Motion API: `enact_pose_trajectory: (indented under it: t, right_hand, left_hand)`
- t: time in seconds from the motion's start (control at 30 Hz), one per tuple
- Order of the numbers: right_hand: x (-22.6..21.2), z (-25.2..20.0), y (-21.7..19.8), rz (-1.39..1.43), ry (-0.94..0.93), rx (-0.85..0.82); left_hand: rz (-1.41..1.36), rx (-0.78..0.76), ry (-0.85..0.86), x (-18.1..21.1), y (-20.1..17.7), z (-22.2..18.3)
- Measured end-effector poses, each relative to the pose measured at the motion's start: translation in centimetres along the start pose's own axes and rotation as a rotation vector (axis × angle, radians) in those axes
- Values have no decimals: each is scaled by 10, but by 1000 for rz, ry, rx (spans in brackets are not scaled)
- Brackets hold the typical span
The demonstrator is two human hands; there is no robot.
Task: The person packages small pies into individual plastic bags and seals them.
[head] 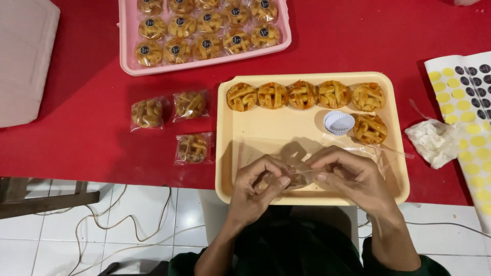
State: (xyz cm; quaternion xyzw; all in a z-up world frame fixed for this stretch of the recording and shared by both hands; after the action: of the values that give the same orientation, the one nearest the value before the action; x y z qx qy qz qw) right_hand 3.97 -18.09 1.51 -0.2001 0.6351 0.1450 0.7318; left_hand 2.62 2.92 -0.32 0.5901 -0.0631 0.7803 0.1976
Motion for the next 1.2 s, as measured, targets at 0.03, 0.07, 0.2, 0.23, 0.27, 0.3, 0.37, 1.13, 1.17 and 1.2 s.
enact_pose_trajectory:
  t: [0.03,0.07,0.2,0.23,0.27,0.3,0.37,1.13,1.17,1.2]
  right_hand:
    - [4,0,-1,0,0,-1]
    - [7,0,-2,-11,-17,2]
    - [12,-3,-1,-50,-17,38]
    - [13,-3,0,-48,-16,35]
    - [13,-2,1,-26,-31,37]
    - [14,-2,2,-4,-46,39]
    - [14,-3,2,-35,-56,31]
    - [13,-20,23,-60,91,257]
    - [12,-19,25,-47,112,262]
    - [11,-19,26,-34,133,267]
  left_hand:
    - [0,1,0,0,0,0]
    - [26,18,-1,0,-1,-1]
    - [183,26,-3,-4,-5,-5]
    - [184,28,-5,0,-6,-6]
    - [211,7,-54,3,-6,-6]
    - [237,-16,-101,5,-6,-6]
    - [217,-10,-126,5,-7,-5]
    - [164,269,-230,4,3,-21]
    - [159,291,-238,2,4,-22]
    - [154,312,-246,0,5,-23]
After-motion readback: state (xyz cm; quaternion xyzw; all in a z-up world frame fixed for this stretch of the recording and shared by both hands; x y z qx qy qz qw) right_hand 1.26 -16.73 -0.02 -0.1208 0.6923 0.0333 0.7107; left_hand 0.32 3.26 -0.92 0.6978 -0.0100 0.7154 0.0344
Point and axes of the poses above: each hand's wrist, its own z-axis towards the middle knuckle, its own y-axis out of the palm, x = y × z, the point moved 3 cm from there along z, towards the middle knuckle, and after that the axes turned 7 degrees about -x, right-handed, at the moved point
